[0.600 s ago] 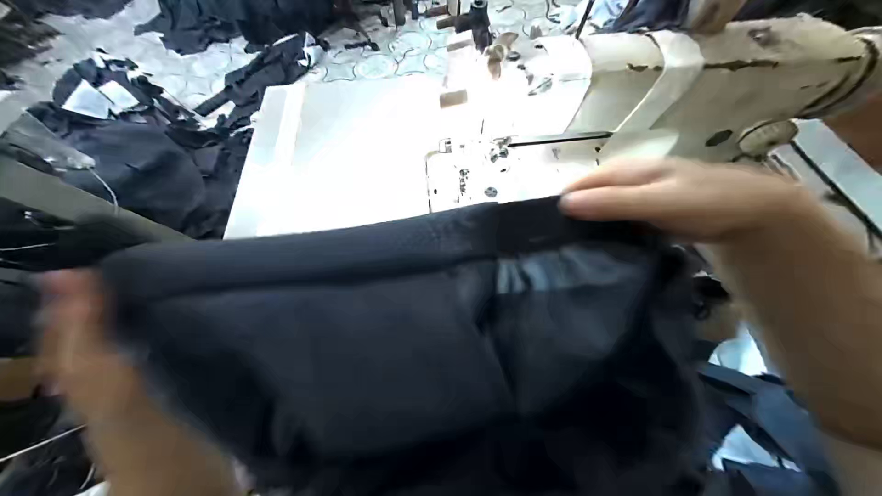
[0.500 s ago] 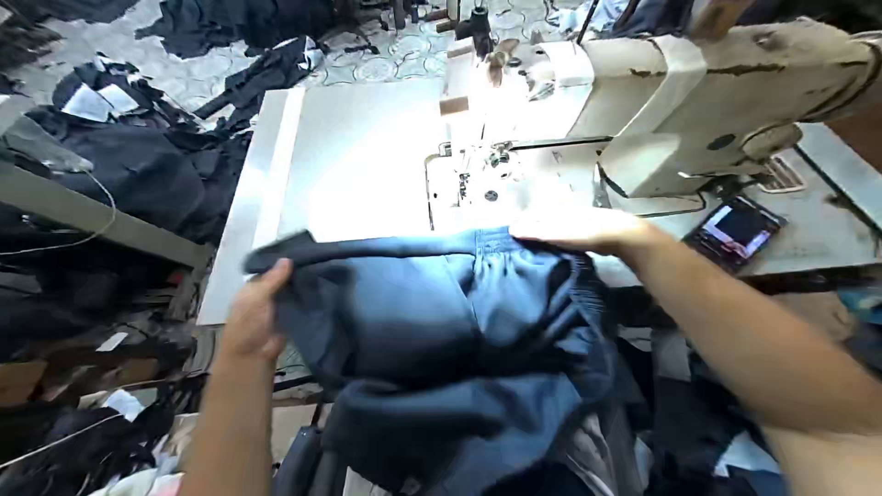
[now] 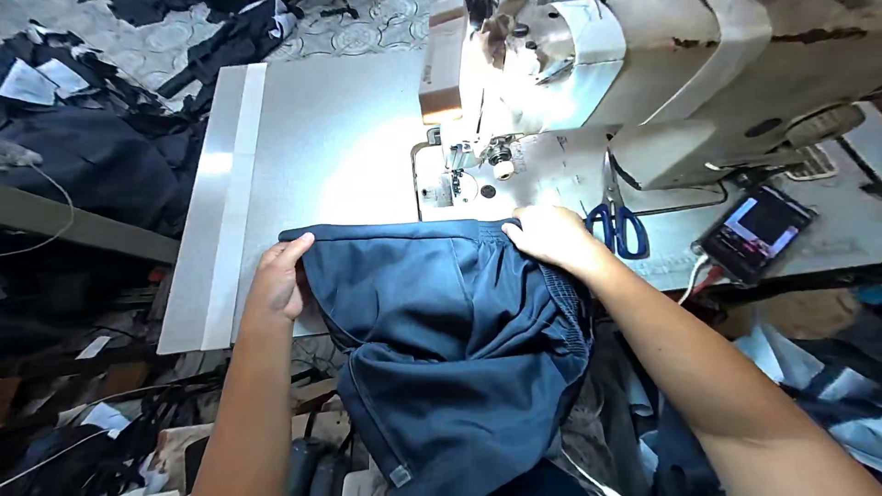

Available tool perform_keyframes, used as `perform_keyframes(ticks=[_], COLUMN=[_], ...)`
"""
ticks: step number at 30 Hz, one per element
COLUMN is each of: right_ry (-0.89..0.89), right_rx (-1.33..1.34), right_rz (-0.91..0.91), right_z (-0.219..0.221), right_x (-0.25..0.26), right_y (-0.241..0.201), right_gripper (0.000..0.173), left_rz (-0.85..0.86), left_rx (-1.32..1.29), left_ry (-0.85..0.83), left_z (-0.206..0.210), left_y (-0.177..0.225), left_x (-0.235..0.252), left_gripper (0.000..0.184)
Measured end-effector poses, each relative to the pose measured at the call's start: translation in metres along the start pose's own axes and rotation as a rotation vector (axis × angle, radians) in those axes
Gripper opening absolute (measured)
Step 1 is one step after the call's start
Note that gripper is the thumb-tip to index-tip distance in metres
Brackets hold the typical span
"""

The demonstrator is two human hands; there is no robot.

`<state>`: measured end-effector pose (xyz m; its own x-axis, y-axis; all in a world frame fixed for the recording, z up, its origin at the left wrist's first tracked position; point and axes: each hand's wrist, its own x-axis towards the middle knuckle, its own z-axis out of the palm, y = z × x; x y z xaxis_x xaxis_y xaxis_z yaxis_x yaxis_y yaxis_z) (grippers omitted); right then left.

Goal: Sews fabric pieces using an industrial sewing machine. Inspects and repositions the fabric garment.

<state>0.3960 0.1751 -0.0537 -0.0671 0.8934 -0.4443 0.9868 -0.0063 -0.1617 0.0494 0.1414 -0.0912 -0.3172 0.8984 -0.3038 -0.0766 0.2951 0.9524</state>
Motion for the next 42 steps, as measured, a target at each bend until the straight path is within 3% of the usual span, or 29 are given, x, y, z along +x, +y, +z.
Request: perform_keyframes(ticks=[3, 6, 10, 12, 14, 16, 18, 19, 21, 23, 26, 30, 33, 42], right_ry=[0.031, 0.014, -0.048, 0.000, 0.085, 0.148, 0.214, 0.272, 0.428, 0.391, 0.209, 0.344, 0.377, 0.388], right_rx=[0.071, 0.100, -0.024, -0.082, -0.096, -0.089, -0.089, -0.061, 0.073, 0.144, 0.157, 0.138, 0.122, 0.089], right_rz=[-0.078, -0.115, 0.020, 0.075, 0.092, 0.093, 0.081, 0.051, -0.086, -0.146, -0.154, -0.265, -0.275, -0.253], right_z=[-0.001, -0.002, -0.005, -0.007, -0.004, 0.000, 0.002, 0.005, 0.023, 0.043, 0.064, 0.076, 0.069, 0.063], right_x=[0.002, 0.007, 0.004, -0.002, -0.004, -0.004, -0.008, -0.016, -0.038, -0.050, -0.042, -0.015, 0.004, 0.023], right_y=[0.007, 0.011, -0.010, -0.023, -0.030, -0.035, -0.045, -0.050, -0.057, -0.061, -0.051, -0.040, -0.042, -0.045], right_gripper=[0.043, 0.046, 0.050, 0.049, 0.046, 0.041, 0.040, 0.040, 0.039, 0.049, 0.055, 0.055, 0.054, 0.055], left_rz=[0.004, 0.132, 0.321, 0.366, 0.479, 0.743, 1.065, 1.145, 1.155, 1.057, 1.023, 1.167, 1.238, 1.150], left_rx=[-0.036, 0.083, 0.703, 1.029, 1.175, 1.127, 1.060, 1.050, 1.081, 1.102, 1.006, 0.841, 0.857, 0.841], left_ry=[0.041, 0.058, 0.148, 0.202, 0.228, 0.145, -0.089, -0.231, -0.420, -0.488, -0.461, -0.362, -0.337, -0.348], left_z=[0.001, -0.003, 0.002, 0.018, 0.043, 0.081, 0.124, 0.142, 0.161, 0.160, 0.145, 0.138, 0.144, 0.153], left_y=[0.009, 0.009, 0.000, 0.012, 0.025, 0.028, 0.015, 0.010, -0.004, -0.017, -0.037, -0.050, -0.043, -0.030], left_x=[0.004, 0.016, 0.026, 0.012, -0.009, -0.031, -0.037, -0.032, -0.022, -0.020, -0.026, -0.011, 0.010, 0.032], left_gripper=[0.020, 0.022, 0.030, 0.039, 0.044, 0.040, 0.029, 0.023, 0.017, 0.018, 0.018, 0.015, 0.015, 0.017])
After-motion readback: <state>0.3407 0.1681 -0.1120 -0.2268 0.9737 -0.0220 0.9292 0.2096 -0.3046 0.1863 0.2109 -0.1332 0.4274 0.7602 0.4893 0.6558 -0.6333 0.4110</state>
